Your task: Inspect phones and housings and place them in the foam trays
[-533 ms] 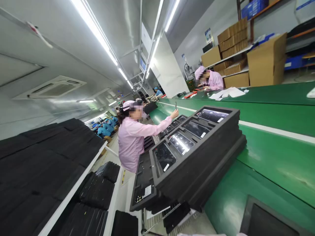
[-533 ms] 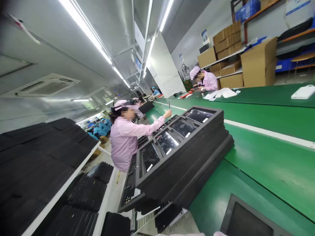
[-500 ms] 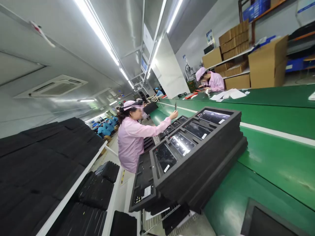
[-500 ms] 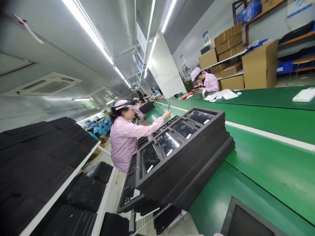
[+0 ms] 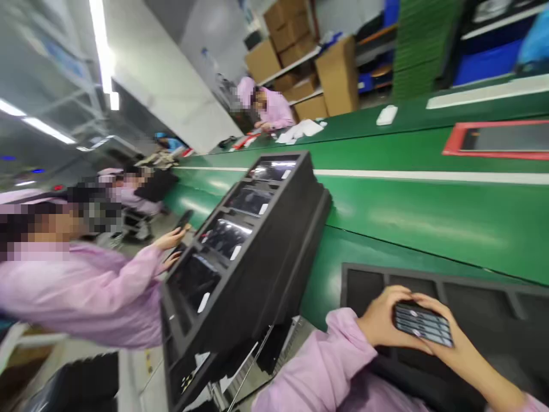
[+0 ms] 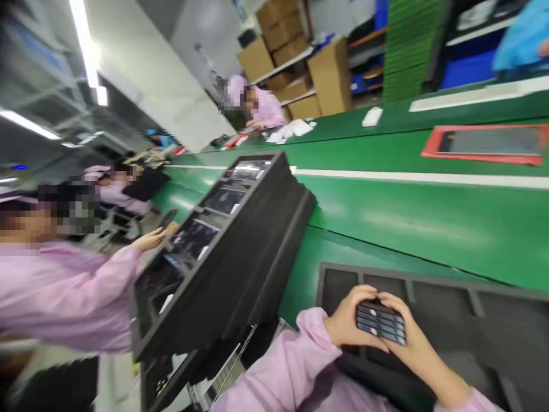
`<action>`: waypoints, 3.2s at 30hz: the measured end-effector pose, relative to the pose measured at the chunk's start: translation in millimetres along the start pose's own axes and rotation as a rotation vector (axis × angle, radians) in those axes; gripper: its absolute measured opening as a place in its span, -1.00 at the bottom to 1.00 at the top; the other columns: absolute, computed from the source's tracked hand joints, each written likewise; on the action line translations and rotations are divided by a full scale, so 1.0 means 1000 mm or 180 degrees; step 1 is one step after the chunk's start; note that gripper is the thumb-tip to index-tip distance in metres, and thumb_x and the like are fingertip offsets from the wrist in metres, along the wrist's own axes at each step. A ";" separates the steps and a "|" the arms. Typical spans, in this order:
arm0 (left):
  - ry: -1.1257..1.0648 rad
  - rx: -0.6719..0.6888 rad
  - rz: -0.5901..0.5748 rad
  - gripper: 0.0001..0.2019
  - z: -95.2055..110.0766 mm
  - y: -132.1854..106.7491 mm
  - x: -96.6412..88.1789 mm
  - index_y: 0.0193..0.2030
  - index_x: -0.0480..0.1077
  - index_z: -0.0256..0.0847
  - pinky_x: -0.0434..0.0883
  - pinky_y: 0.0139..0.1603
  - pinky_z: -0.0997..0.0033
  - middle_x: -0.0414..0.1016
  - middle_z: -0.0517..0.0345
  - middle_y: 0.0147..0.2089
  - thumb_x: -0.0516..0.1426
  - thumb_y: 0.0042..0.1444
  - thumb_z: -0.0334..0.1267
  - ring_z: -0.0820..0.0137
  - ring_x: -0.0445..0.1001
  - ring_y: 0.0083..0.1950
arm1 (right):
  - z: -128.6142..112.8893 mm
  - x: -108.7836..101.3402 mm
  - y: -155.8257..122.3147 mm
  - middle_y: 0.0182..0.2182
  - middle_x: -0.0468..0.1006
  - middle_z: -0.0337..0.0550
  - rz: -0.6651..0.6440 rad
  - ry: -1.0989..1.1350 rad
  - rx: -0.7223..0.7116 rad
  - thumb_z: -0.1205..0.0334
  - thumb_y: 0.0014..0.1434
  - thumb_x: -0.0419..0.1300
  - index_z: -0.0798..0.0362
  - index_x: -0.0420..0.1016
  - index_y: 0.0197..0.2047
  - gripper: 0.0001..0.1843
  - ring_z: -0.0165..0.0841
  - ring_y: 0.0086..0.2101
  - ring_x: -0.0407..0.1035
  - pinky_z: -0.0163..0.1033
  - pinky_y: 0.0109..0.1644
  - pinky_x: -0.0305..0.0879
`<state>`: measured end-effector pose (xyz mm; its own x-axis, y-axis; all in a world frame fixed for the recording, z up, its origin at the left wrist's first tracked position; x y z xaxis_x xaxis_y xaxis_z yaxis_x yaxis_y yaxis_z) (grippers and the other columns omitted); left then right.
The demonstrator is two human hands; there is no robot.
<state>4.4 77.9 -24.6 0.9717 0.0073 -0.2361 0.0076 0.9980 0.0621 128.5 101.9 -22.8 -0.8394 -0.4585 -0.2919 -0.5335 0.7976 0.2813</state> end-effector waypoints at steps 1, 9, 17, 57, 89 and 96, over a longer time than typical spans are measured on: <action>-0.0006 0.0169 0.0106 -0.31 0.001 -0.001 -0.002 -0.27 0.31 -0.23 0.40 0.10 0.05 0.45 -0.20 -0.03 0.47 -0.63 -0.13 0.07 0.45 0.05 | -0.007 -0.004 0.002 -0.24 0.50 -0.02 0.0071 0.0039 -0.0077 -0.14 0.07 0.19 -0.05 0.32 -0.21 -0.64 -0.17 -0.22 0.48 -0.17 -0.22 0.48; 0.0343 0.0921 0.0279 -0.45 0.062 -0.024 -0.009 -0.24 0.29 -0.18 0.52 -0.16 0.24 0.51 0.01 -0.19 0.41 -0.36 -0.07 0.27 0.54 -0.19 | -0.061 -0.010 0.001 -0.27 0.51 -0.08 0.0003 -0.0042 -0.0240 0.02 0.09 0.25 -0.04 0.30 -0.17 -0.69 -0.25 -0.23 0.47 -0.22 -0.21 0.46; 0.0537 0.1820 0.0574 -0.54 0.148 -0.038 -0.023 -0.14 0.28 -0.18 0.54 -0.27 0.33 0.51 0.04 -0.30 0.22 -0.05 0.10 0.32 0.55 -0.25 | -0.140 -0.027 0.012 -0.30 0.52 -0.05 -0.0099 -0.0382 -0.1005 0.08 0.19 0.15 -0.04 0.24 -0.13 -0.76 -0.25 -0.25 0.47 -0.24 -0.28 0.46; 0.0777 0.2124 0.0653 -0.77 0.192 -0.064 -0.021 -0.17 0.28 -0.16 0.54 -0.22 0.25 0.51 0.06 -0.34 0.11 0.11 -0.09 0.30 0.54 -0.24 | -0.162 -0.028 -0.010 -0.26 0.50 -0.08 -0.0107 -0.0442 -0.1233 0.33 0.22 0.01 -0.09 0.23 -0.09 -0.81 -0.26 -0.17 0.43 -0.15 -0.18 0.46; 0.0902 0.2221 0.0716 -0.62 0.197 -0.063 -0.026 -0.18 0.28 -0.22 0.52 -0.16 0.31 0.51 0.02 -0.36 0.14 0.05 0.06 0.31 0.55 -0.25 | -0.161 -0.022 -0.003 -0.27 0.48 -0.12 -0.0258 -0.0200 -0.1225 0.33 0.15 0.10 -0.07 0.21 -0.13 -0.78 -0.32 -0.19 0.41 -0.24 -0.16 0.42; 0.1011 0.2279 0.0759 -0.74 0.203 -0.061 -0.024 -0.23 0.28 -0.23 0.53 -0.18 0.34 0.51 0.04 -0.39 0.09 0.13 -0.06 0.35 0.55 -0.28 | -0.156 -0.024 -0.004 -0.21 0.48 -0.13 -0.0271 -0.0236 -0.1243 0.36 0.14 0.08 -0.07 0.20 -0.12 -0.76 -0.34 -0.16 0.39 -0.22 -0.07 0.37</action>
<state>28.7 4.4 174.4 0.8538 0.3388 -0.3953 0.0627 0.6868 0.7242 134.4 48.8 125.5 -0.7884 -0.4756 -0.3901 -0.6120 0.5427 0.5752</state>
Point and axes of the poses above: each hand's wrist, its own y-axis towards the middle knuckle, its own x-axis out of the palm, z = x × y, the point moved 8 cm from there along y, towards the middle knuckle
